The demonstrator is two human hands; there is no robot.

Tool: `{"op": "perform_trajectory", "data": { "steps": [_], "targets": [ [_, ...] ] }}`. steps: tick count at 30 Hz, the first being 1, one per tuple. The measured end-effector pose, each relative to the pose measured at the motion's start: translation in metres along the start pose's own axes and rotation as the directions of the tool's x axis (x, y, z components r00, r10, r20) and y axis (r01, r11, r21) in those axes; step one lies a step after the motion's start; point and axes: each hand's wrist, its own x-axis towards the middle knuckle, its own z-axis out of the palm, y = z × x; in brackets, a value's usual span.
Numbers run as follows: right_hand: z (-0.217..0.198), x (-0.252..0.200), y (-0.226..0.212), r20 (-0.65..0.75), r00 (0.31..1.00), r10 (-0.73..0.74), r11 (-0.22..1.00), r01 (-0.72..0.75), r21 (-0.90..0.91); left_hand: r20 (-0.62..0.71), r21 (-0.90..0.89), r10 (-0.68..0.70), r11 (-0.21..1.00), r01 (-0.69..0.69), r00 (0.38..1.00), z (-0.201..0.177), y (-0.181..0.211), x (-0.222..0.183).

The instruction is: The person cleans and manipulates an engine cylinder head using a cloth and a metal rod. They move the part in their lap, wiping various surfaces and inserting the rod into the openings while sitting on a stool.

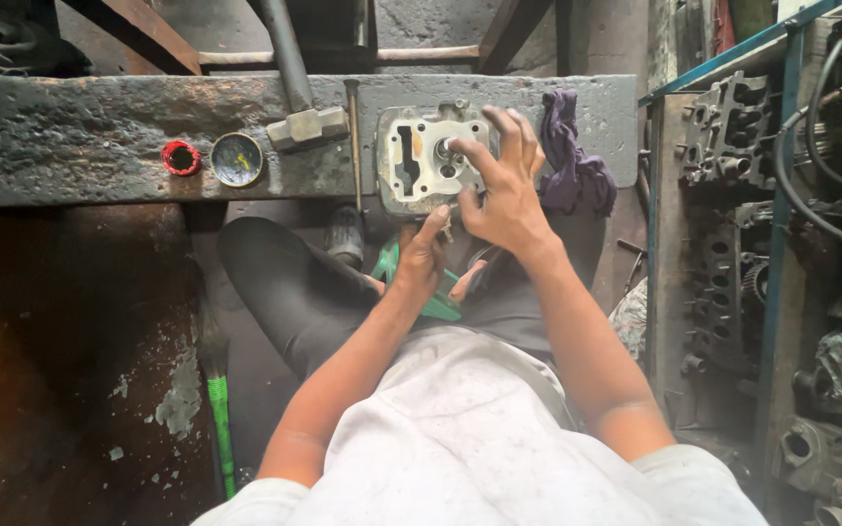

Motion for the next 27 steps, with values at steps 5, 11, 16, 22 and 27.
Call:
{"op": "perform_trajectory", "data": {
  "steps": [5, 11, 16, 22, 27],
  "targets": [
    [-0.006, -0.007, 0.004, -0.048, 0.999, -0.023, 1.000, 0.023, -0.011, 0.017, 0.000, -0.013, 1.000, 0.013, 1.000, -0.005, -0.002, 0.001],
    [0.016, -0.022, 0.011, 0.100, 0.995, 0.005, 0.999, 0.001, -0.052, 0.028, -0.035, -0.082, 0.996, 0.083, 0.996, -0.024, -0.011, 0.010],
    [0.022, -0.029, 0.015, 0.088, 0.995, -0.048, 0.993, 0.057, -0.107, 0.013, -0.068, -0.086, 0.994, 0.087, 0.996, -0.025, -0.016, 0.013],
    [0.020, -0.028, 0.016, 0.024, 1.000, 0.007, 0.998, -0.006, -0.061, 0.058, -0.090, -0.078, 0.993, 0.083, 0.995, -0.021, -0.012, 0.009],
    [0.019, -0.029, 0.018, 0.051, 0.999, 0.006, 0.998, -0.002, -0.068, 0.040, -0.087, -0.087, 0.992, 0.090, 0.995, -0.028, -0.017, 0.013]
  ]
}}
